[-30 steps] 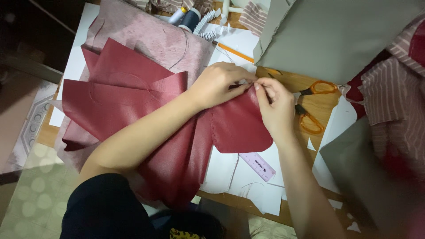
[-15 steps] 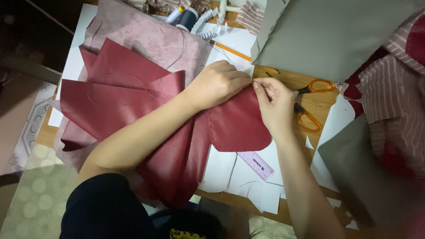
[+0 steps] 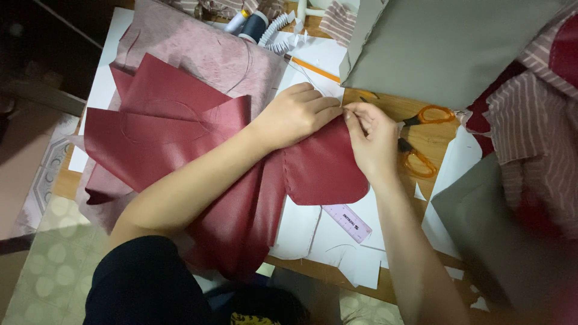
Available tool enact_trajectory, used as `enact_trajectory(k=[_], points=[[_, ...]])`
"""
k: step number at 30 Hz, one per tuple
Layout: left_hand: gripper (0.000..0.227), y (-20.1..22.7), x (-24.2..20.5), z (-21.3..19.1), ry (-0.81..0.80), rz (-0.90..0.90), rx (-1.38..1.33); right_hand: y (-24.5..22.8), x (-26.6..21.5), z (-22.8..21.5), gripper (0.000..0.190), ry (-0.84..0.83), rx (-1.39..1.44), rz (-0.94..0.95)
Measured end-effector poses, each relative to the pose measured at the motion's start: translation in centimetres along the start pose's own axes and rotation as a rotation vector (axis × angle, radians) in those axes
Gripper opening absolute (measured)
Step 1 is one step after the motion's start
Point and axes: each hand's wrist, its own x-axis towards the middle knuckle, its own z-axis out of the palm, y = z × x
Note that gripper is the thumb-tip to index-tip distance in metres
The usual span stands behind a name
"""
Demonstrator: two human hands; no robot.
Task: Folding and aligning the edges of red leather pieces on a workshop table
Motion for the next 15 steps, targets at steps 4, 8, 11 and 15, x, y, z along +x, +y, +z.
enact_trajectory(k=[4,8,11,15], points=[[0.015,-0.2,-0.5,0.7,0.006,-0.013,0.0,-1.9,-0.2,-0.2,0.017,-0.005,-0.044,0.011],[0.018,-0.1,-0.2,0.1,-0.026,-0.098,-0.069,-3.0,-0.5,-0.1,0.015,0.008,-0.183,-0.037],[0.013,-0.2,0.1,-0.1,-0.059,-0.156,-0.122,-2.4,-0.4,0.0,0.011,0.028,-0.274,-0.101],[0.012,0.1,0.2,-0.2,-0.128,-0.312,-0.342,-3.3,-0.6,-0.1,0.006,0.047,-0.288,-0.197]])
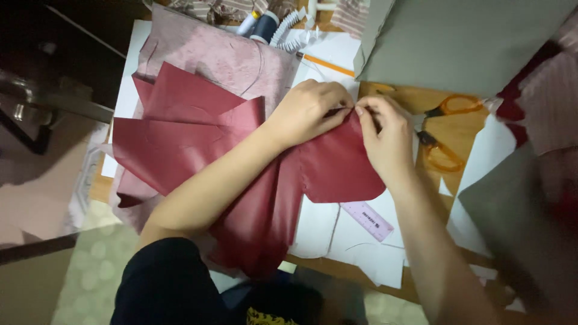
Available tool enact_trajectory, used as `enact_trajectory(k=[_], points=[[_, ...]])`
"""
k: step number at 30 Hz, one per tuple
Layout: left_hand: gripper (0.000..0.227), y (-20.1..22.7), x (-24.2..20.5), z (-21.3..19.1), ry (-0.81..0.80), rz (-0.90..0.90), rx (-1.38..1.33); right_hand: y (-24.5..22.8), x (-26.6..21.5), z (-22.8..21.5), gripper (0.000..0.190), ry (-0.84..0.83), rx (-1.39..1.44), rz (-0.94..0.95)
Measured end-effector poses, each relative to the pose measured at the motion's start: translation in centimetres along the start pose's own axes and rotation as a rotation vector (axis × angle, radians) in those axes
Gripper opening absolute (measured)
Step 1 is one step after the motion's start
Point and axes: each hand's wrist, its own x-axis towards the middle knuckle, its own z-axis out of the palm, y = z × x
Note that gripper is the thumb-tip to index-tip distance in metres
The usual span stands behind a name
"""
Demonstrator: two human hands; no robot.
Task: Folding and aligning the edges of red leather pieces on a workshop table
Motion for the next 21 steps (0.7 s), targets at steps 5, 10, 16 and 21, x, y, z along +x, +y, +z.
enact_trajectory(k=[5,10,16,21], points=[[0.015,-0.4,0.1,-0.4,-0.081,-0.104,-0.14,0.9,-0.2,-0.3,0.003,-0.047,-0.073,-0.063],[0.007,-0.9,0.3,-0.4,-0.12,-0.123,-0.249,1.9,0.0,-0.2,0.01,-0.069,-0.148,-0.159],[0.009,-1.2,-0.7,0.1,-0.08,-0.101,-0.187,1.9,-1.0,-0.4,0.005,-0.086,-0.171,-0.212],[0.007,-1.3,-0.5,-0.3,-0.118,-0.158,-0.166,1.0,-0.8,-0.6,0.007,-0.13,-0.121,-0.175]])
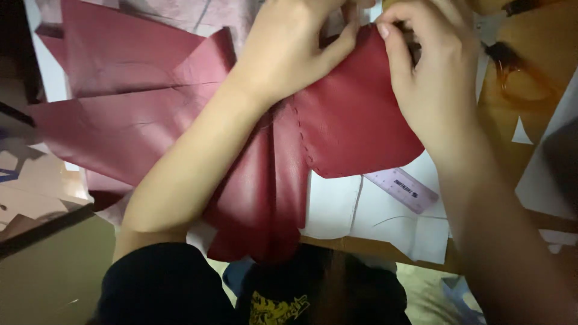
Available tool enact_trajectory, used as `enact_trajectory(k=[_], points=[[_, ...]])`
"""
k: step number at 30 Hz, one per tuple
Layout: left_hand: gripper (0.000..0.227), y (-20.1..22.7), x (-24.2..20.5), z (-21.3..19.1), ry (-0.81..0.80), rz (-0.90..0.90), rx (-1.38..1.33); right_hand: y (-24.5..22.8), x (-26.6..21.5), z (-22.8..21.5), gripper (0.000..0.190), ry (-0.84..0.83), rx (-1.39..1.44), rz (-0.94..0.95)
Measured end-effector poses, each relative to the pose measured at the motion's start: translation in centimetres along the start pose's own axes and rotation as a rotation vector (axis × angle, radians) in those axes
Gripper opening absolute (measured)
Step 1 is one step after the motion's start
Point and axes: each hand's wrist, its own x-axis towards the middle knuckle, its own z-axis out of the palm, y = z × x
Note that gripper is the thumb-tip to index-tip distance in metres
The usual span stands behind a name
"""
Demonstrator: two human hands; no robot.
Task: Folding and aligning the edges of red leather pieces on a workshop table
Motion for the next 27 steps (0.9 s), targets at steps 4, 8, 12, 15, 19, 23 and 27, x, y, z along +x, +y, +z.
enact_trajectory(k=[4,8,12,15,19,23,27], points=[[0.011,-0.1,0.3,-0.4,0.013,0.033,0.04,0.0,0.5,-0.1,0.009,-0.006,0.03,-0.003],[0.015,0.7,0.7,-1.0,-0.053,0.047,0.003,-0.1,0.6,0.1,0.008,0.018,-0.044,-0.019],[0.018,0.8,0.9,-1.4,-0.055,0.027,0.025,-0.4,1.2,0.3,0.007,0.068,-0.042,-0.06],[0.011,1.2,1.2,-1.4,-0.02,0.065,-0.002,-0.8,1.0,0.4,0.007,0.069,-0.089,-0.039],[0.014,0.7,0.4,-0.5,0.015,0.034,0.051,0.2,0.7,1.6,0.005,0.1,-0.159,-0.039],[0.015,1.1,-0.2,-0.3,-0.012,0.01,0.075,-0.4,0.2,2.1,0.008,0.112,-0.201,-0.019],[0.014,0.4,-0.2,-0.3,-0.018,0.023,0.081,-0.9,0.6,1.9,0.004,0.113,-0.17,0.003]])
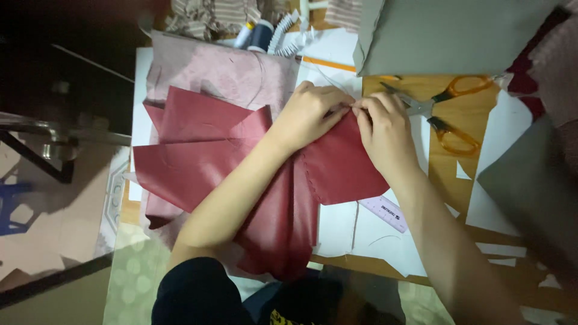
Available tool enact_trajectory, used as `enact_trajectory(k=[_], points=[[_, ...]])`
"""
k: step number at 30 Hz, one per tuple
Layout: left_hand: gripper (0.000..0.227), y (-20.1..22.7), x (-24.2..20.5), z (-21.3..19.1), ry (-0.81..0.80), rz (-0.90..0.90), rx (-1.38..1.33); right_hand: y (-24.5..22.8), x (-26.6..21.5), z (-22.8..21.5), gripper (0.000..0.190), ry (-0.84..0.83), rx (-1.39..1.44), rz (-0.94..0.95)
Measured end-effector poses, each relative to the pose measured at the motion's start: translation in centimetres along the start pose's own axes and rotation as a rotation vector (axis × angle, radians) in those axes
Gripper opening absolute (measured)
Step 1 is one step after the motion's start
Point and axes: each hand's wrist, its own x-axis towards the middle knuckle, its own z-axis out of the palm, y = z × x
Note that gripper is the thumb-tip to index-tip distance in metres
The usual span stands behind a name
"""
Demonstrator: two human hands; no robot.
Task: Folding and aligning the edges of red leather pieces on a workshop table
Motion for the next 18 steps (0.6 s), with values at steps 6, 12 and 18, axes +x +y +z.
enact_trajectory(k=[6,12,18], points=[[0.012,0.1,0.1,0.0,-0.032,0.045,0.094,-0.3,-0.1,-0.1,0.007,-0.02,-0.018,-0.022],[0.004,-1.6,0.0,1.4,-0.007,0.096,0.175,0.8,-0.4,1.0,0.003,0.011,-0.009,-0.017],[0.013,-1.4,0.2,1.0,-0.064,0.048,0.169,2.0,0.3,1.6,0.01,-0.131,0.055,0.1]])
